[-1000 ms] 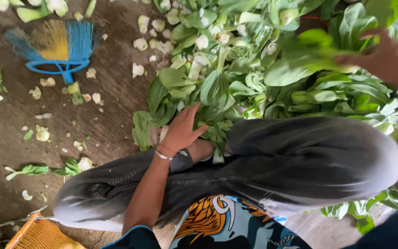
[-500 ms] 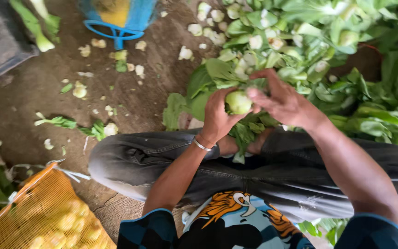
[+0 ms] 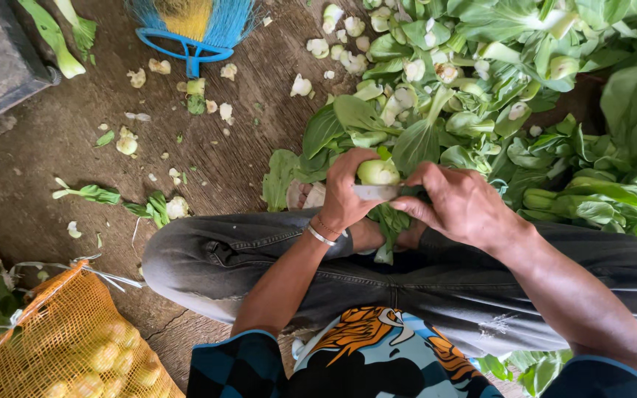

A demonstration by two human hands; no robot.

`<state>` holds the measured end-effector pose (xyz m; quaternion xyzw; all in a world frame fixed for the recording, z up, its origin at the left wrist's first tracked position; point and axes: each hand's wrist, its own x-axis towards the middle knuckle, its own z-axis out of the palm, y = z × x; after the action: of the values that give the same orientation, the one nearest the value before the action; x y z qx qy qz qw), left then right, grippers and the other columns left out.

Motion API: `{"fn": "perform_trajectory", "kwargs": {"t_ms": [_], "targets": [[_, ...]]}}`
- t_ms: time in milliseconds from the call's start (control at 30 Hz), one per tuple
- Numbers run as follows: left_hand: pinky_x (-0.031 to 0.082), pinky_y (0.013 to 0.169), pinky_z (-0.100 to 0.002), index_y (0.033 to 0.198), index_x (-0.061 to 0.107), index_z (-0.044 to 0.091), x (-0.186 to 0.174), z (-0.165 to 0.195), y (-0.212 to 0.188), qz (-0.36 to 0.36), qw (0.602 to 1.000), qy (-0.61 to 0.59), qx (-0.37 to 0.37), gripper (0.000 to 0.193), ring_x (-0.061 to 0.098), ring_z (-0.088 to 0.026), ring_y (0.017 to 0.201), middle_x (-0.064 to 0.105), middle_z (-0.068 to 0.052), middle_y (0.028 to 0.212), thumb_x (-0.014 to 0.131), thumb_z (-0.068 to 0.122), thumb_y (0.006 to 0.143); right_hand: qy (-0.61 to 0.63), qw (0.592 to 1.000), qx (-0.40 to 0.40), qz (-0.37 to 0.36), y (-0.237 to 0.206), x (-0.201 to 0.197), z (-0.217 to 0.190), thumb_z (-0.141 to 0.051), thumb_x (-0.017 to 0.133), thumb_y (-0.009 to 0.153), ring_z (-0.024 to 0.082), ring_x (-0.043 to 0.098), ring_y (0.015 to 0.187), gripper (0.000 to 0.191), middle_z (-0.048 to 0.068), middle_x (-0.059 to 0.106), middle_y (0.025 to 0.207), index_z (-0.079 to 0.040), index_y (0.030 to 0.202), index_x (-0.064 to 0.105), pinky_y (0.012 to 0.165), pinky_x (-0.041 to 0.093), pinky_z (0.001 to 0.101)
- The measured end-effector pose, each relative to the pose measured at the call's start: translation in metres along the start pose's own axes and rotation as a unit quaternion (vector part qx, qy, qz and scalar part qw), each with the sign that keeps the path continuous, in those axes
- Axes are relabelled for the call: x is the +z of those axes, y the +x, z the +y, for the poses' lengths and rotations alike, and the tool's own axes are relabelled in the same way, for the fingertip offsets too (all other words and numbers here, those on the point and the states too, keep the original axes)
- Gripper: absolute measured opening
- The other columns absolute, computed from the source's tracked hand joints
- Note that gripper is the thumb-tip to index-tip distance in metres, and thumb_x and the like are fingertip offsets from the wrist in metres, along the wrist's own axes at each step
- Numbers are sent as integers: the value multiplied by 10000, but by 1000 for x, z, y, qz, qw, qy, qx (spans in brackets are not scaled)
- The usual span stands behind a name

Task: The person sits on the floor trimming bok choy heads with a small knife, cutting off root ends and outer leaves, and drops the trimmings aside. They place the trimmed heads into orange mesh sacks and pull untrimmed vegetables from the pile to continue.

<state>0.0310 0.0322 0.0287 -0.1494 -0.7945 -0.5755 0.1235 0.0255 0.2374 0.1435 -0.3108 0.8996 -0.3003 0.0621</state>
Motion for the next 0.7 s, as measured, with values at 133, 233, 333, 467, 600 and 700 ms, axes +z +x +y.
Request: {"fn": "perform_trajectory", "kwargs": {"t_ms": [133,233,333,467,600,700], "targets": [[536,857,-432,1075,615,77,-2,-3,-3,5,999,-13,40,474,679,-338,957,673,-109,1016,915,206,731,-18,999,-29,14,-3,6,-3,-349,754,903,379,701,723,400,146,673,782,-45,1032,528,609,551,470],[523,855,-441,1077,607,73,-4,-4,-3,11,998,-13,59,462,668,-339,948,669,-108,1012,913,189,750,-10,999,-41,17,-5,10,-1,-331,740,914,386,694,723,374,156,672,801,-43,1030,531,614,548,472],[513,839,-451,1070,591,66,-7,-1,-2,37,994,-13,106,527,657,-339,926,659,-107,1003,948,220,715,-11,998,63,-24,-1,6,12,-346,699,952,364,689,672,359,163,675,761,-38,1049,542,581,541,463],[520,827,-452,1046,577,82,-10,8,-3,66,988,11,141,621,649,-328,901,645,-95,966,995,278,631,19,967,254,-23,4,-11,32,-366,644,1012,320,712,680,380,179,686,719,-7,1083,543,607,554,451],[509,787,-431,1042,576,93,-10,7,1,63,994,15,87,620,647,-319,881,658,-98,962,1009,238,622,42,943,324,-66,-9,-14,24,-428,660,991,344,692,661,411,228,705,669,-42,1095,567,627,554,487],[516,840,-447,1106,565,69,-9,3,1,51,994,11,92,528,660,-341,936,661,-115,1015,913,107,710,108,984,139,-37,-21,-3,4,-381,661,929,337,772,780,388,172,756,786,-24,1047,565,674,594,443]]}}
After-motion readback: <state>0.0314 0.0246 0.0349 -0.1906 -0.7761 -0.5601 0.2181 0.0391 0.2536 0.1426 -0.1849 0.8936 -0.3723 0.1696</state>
